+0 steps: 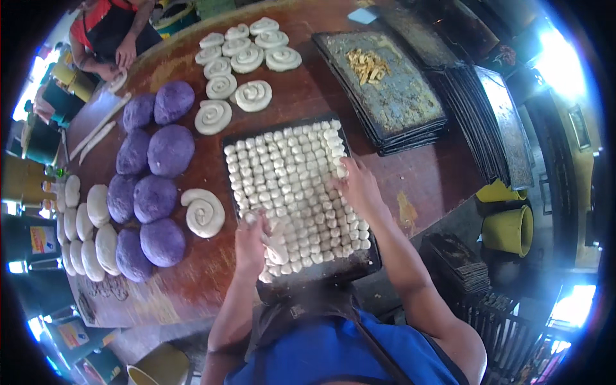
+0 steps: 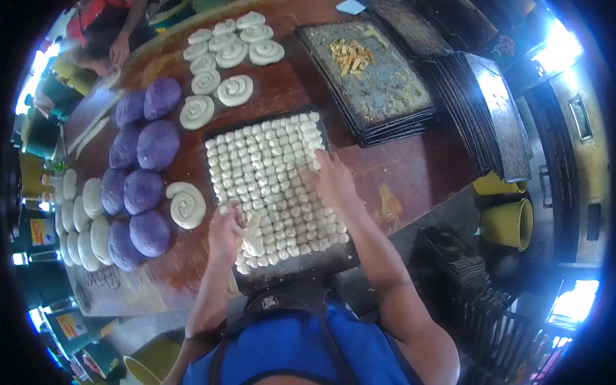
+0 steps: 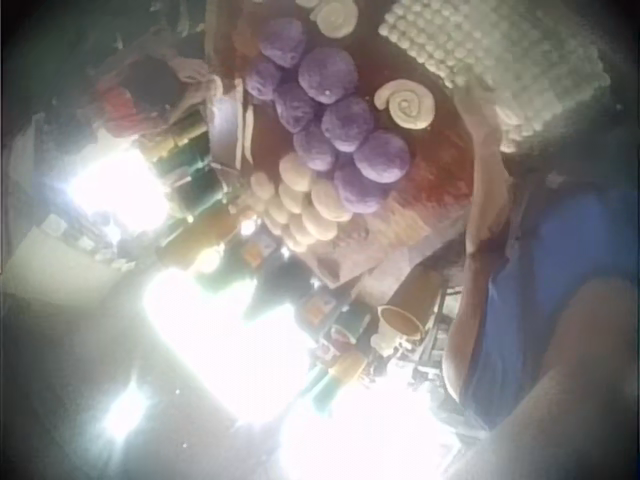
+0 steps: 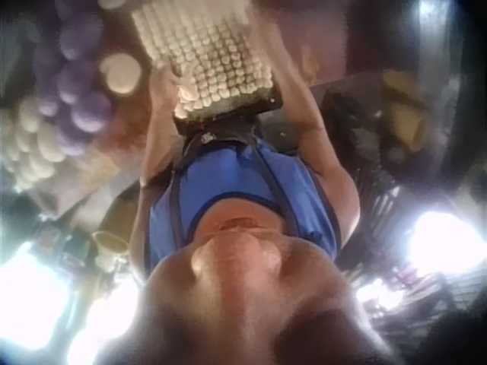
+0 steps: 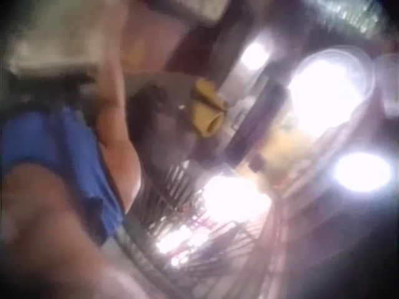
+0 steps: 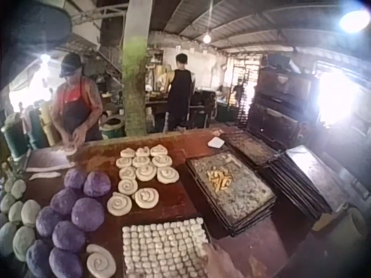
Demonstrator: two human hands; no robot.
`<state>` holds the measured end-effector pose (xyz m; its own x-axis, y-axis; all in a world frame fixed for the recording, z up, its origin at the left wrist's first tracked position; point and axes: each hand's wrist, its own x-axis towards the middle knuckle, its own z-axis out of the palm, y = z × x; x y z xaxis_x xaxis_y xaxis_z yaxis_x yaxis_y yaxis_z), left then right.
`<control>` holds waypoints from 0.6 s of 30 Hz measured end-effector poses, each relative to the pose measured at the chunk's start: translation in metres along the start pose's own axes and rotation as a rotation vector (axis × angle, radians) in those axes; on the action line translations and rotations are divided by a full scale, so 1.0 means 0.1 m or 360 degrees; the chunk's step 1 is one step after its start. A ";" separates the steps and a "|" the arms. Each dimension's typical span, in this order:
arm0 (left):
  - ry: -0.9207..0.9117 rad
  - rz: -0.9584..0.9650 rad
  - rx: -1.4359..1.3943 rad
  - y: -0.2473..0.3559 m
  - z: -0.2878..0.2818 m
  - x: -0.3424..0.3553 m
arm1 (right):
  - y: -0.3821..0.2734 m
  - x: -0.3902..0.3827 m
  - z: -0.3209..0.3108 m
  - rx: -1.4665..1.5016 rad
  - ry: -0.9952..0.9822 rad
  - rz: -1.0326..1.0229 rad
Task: The person pinches dough into small pieces and arranges them onto a baking tray, moves the filled tray, and places new dough pieces onto an empty baking tray by hand.
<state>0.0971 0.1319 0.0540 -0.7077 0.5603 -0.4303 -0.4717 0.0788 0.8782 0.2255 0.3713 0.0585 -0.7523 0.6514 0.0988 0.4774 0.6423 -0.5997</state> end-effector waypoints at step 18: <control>-0.1201 0.0415 0.0271 -0.23 0.09 -0.47 | -1.37 -1.13 0.04 0.0004 0.0109 -0.0198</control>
<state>0.1453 0.1111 0.0560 -0.2104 0.9776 -0.0051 -0.2113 -0.0404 0.9766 0.2436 0.2078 0.1263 -0.7728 0.5930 0.2262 0.3813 0.7187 -0.5814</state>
